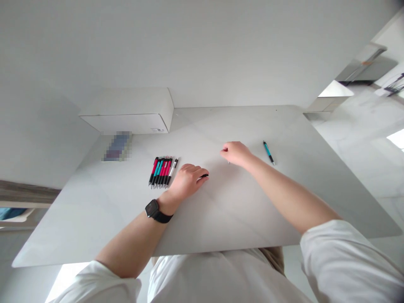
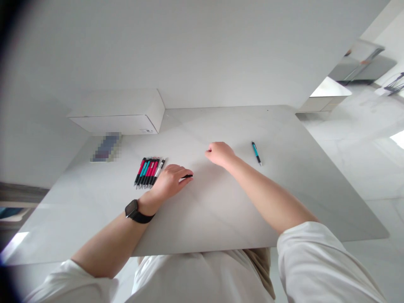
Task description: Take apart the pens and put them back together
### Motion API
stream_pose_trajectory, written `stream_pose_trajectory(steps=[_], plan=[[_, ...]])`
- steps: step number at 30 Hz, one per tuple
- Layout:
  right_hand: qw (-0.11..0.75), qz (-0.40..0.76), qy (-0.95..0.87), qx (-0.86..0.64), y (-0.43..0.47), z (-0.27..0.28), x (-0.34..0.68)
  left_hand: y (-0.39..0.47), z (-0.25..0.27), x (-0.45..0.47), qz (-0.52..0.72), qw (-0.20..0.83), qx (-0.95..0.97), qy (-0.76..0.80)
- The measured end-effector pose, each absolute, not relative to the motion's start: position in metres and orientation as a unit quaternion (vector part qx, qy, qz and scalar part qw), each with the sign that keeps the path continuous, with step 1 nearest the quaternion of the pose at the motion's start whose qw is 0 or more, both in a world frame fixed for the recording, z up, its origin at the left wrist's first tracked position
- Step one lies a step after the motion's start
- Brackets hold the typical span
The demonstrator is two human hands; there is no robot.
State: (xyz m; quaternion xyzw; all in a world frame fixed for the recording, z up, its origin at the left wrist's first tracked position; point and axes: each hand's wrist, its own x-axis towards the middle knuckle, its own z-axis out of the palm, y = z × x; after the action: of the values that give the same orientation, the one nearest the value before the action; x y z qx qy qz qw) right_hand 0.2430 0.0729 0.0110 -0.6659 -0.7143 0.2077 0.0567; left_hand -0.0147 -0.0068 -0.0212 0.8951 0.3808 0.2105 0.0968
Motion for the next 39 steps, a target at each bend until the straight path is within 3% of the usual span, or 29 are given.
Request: stream_pose_trajectory(steps=[5,8,15,28,39], plan=[[0.129,0.565,-0.617,-0.532,0.01,-0.003,0.235,-0.009,-0.012,-0.007,0.204,0.056,0.901,0.378],[0.189,0.663,-0.537,-0.485,-0.007,-0.018,0.229,-0.011,-0.006,0.0,0.192,0.042,0.908,0.371],[0.296,0.683,-0.475,-0.471,-0.002,-0.035,0.228,-0.006,0.008,0.01,0.175,0.031,0.922,0.345],[0.307,0.691,-0.452,-0.473,-0.001,-0.041,0.232,0.005,0.022,0.021,0.14,-0.002,0.945,0.295],[0.317,0.689,-0.445,-0.476,0.0,-0.041,0.231,0.002,0.007,0.013,0.195,0.044,0.912,0.359]])
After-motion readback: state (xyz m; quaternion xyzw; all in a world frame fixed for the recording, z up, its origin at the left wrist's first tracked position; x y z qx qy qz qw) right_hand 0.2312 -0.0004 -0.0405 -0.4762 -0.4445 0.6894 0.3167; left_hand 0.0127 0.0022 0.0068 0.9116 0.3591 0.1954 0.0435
